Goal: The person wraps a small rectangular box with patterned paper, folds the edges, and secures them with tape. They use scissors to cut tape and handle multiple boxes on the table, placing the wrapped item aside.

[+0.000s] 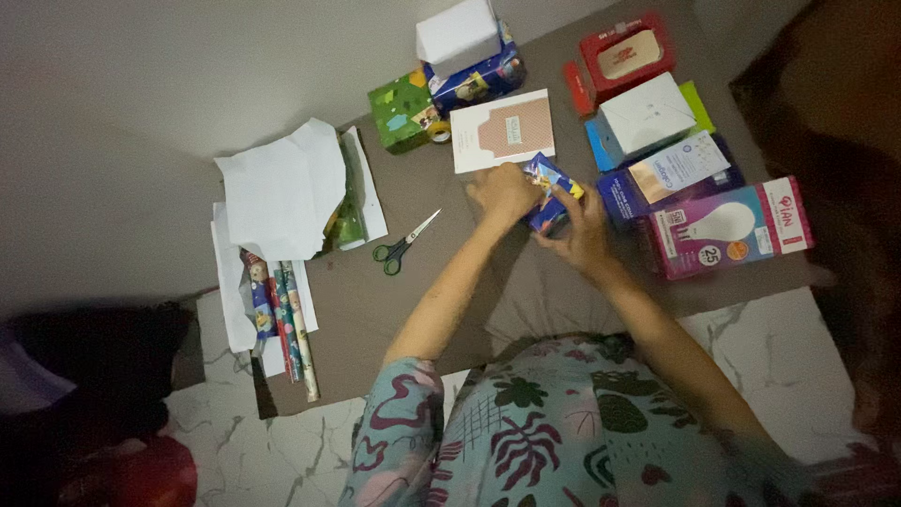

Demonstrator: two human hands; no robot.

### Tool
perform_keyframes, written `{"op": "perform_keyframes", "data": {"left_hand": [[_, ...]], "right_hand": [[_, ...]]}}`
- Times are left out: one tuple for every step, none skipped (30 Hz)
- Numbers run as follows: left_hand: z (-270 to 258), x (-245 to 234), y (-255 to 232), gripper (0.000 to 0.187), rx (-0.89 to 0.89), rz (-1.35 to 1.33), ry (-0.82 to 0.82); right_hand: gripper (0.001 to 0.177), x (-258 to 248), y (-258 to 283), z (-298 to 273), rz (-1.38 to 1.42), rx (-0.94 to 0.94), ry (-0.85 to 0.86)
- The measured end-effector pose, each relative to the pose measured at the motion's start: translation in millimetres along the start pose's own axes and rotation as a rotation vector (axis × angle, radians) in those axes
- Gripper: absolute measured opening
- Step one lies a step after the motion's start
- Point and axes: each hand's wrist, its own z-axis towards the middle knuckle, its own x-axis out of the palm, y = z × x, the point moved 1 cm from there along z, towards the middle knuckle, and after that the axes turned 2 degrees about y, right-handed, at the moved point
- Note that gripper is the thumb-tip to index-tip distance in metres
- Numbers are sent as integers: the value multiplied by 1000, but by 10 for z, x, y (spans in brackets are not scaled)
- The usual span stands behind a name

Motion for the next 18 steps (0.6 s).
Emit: {"op": "perform_keyframes", "data": {"left_hand": [[5, -5, -6, 52, 13, -27, -59], [0, -7, -4, 51, 27, -54, -117], [-11, -9, 7, 50, 40, -80, -175], [-4, -10, 3, 51, 41, -77, -176], [-8, -1, 1, 51, 42, -73, -176], [-13, 6, -1, 52, 43, -70, -176], [-6, 4, -8, 51, 33, -50, -162], [-1, 2, -14, 50, 23, -29, -148], [0, 3, -18, 49, 13, -8, -134], [5, 4, -23, 48, 16, 6, -108], [13, 5, -27, 48, 19, 20, -81], [17, 10, -28, 47, 23, 35, -53], [16, 14, -26, 47, 32, -1, -105], [14, 22, -25, 46, 41, -37, -158], [11, 28, -16, 47, 50, -72, -210], [21, 37, -14, 45, 34, -53, -191], [34, 46, -20, 43, 19, -34, -173], [36, 56, -16, 41, 3, -15, -155]], "right_hand": [[105, 3, -10, 0, 20, -24, -34], [103, 7, -19, 0, 40, -47, -68], [102, 15, -20, -7, 61, -70, -102], [102, 25, -29, -7, 69, -58, -96], [102, 32, -39, -18, 76, -45, -90], [102, 37, -48, -30, 84, -33, -84], [102, 41, -56, -26, 69, -37, -87], [103, 46, -60, -24, 55, -41, -90], [104, 49, -64, -27, 40, -45, -93], [105, 58, -68, -23, 36, -32, -79], [106, 70, -71, -17, 32, -18, -64], [107, 78, -74, -13, 27, -4, -50], [106, 77, -75, -16, 43, -24, -76], [105, 73, -77, -18, 59, -44, -101], [105, 73, -74, -19, 76, -64, -127], [105, 71, -73, -17, 80, -74, -122], [105, 64, -72, -14, 83, -84, -119], [105, 58, -67, -16, 85, -94, -115]]}}
